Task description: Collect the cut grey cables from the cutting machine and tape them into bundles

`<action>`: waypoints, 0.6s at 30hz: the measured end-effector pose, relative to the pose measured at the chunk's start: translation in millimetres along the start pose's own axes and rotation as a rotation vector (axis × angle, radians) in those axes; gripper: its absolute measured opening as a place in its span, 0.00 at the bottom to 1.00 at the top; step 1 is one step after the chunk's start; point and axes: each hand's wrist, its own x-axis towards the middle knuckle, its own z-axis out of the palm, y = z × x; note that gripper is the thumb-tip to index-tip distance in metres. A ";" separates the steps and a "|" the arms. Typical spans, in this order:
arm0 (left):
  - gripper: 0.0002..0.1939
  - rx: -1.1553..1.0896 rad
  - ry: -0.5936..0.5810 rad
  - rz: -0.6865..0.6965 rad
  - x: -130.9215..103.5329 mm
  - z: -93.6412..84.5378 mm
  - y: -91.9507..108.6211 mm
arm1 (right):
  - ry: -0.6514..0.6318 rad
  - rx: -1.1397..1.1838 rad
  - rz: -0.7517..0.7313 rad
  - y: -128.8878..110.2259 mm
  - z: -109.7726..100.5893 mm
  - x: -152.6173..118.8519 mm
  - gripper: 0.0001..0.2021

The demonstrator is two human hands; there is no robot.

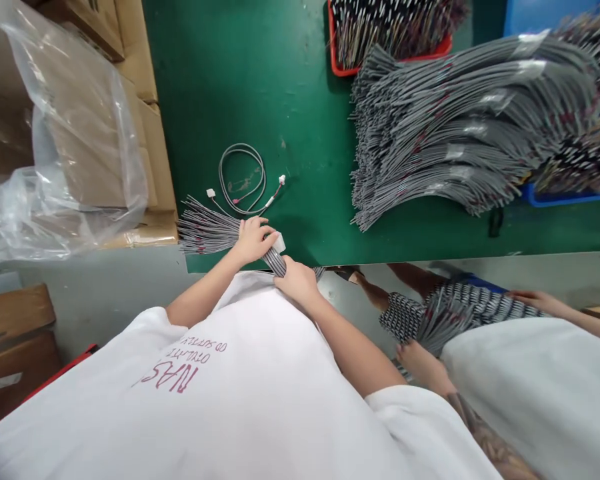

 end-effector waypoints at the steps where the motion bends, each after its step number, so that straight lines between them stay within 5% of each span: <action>1: 0.12 -0.026 0.057 -0.010 -14.6 -0.7 -6.3 | 0.001 0.015 -0.001 -0.6 -0.6 0.0 0.16; 3: 0.15 -0.090 0.133 -0.040 -43.7 3.3 -22.8 | 0.004 0.055 0.000 -2.1 -0.8 -0.5 0.15; 6: 0.16 -0.207 0.088 -0.040 -64.0 23.5 -47.9 | 0.005 0.127 0.002 -4.8 1.0 -1.7 0.15; 9: 0.26 -0.299 0.017 0.001 -45.5 50.9 -59.1 | 0.005 0.182 0.016 -7.0 3.9 -2.7 0.16; 12: 0.25 -0.339 0.013 0.006 -18.0 70.2 -60.0 | 0.020 0.207 0.025 -7.4 6.1 -3.0 0.17; 15: 0.22 -0.326 0.033 -0.013 -19.1 67.6 -65.5 | 0.042 0.226 0.025 -4.9 6.5 -0.9 0.16; 18: 0.24 -0.277 0.075 -0.007 -50.3 43.4 -73.9 | 0.057 0.217 0.039 -1.0 6.0 3.0 0.15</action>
